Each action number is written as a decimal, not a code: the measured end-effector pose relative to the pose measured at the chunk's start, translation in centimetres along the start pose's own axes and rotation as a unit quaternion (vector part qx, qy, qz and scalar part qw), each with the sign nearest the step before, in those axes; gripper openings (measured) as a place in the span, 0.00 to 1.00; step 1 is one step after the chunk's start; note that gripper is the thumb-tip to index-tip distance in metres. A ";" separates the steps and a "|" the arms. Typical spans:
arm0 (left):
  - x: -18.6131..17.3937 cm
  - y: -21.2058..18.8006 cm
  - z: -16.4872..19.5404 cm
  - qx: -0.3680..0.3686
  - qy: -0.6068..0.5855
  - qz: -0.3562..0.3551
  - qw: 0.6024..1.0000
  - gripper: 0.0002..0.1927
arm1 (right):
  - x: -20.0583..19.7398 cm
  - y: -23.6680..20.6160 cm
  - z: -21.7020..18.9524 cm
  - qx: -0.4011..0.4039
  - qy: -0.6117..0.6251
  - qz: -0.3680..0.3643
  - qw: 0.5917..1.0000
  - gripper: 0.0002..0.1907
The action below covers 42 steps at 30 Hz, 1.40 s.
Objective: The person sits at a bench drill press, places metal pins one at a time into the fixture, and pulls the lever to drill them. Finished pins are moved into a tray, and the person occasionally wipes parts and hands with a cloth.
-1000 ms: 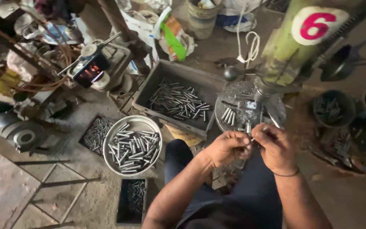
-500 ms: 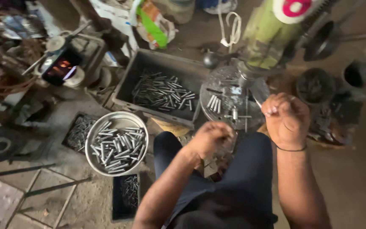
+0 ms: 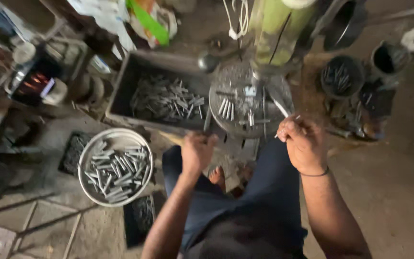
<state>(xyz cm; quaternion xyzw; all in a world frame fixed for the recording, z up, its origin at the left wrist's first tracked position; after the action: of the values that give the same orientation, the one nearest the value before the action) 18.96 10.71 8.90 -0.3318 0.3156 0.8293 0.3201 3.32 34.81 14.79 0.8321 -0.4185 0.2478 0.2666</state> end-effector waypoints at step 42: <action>3.2 -9.5 -5.1 -0.266 -0.305 -0.171 0.898 0.25 | -3.3 -7.0 3.9 0.110 -0.016 0.043 0.993 0.11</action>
<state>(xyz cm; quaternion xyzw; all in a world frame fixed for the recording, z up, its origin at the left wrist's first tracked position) 25.95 13.70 0.56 -0.1840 -0.0917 0.8755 0.4374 8.15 37.66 8.14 0.8414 -0.4284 0.2903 0.1560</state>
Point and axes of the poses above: each hand's wrist, its own y-axis towards the middle knuckle, its own x-axis out of the palm, z = x × y, the point moved 3 cm from there along y, towards the middle knuckle, and after that the axes turned 12 degrees about y, right-handed, at the moved point
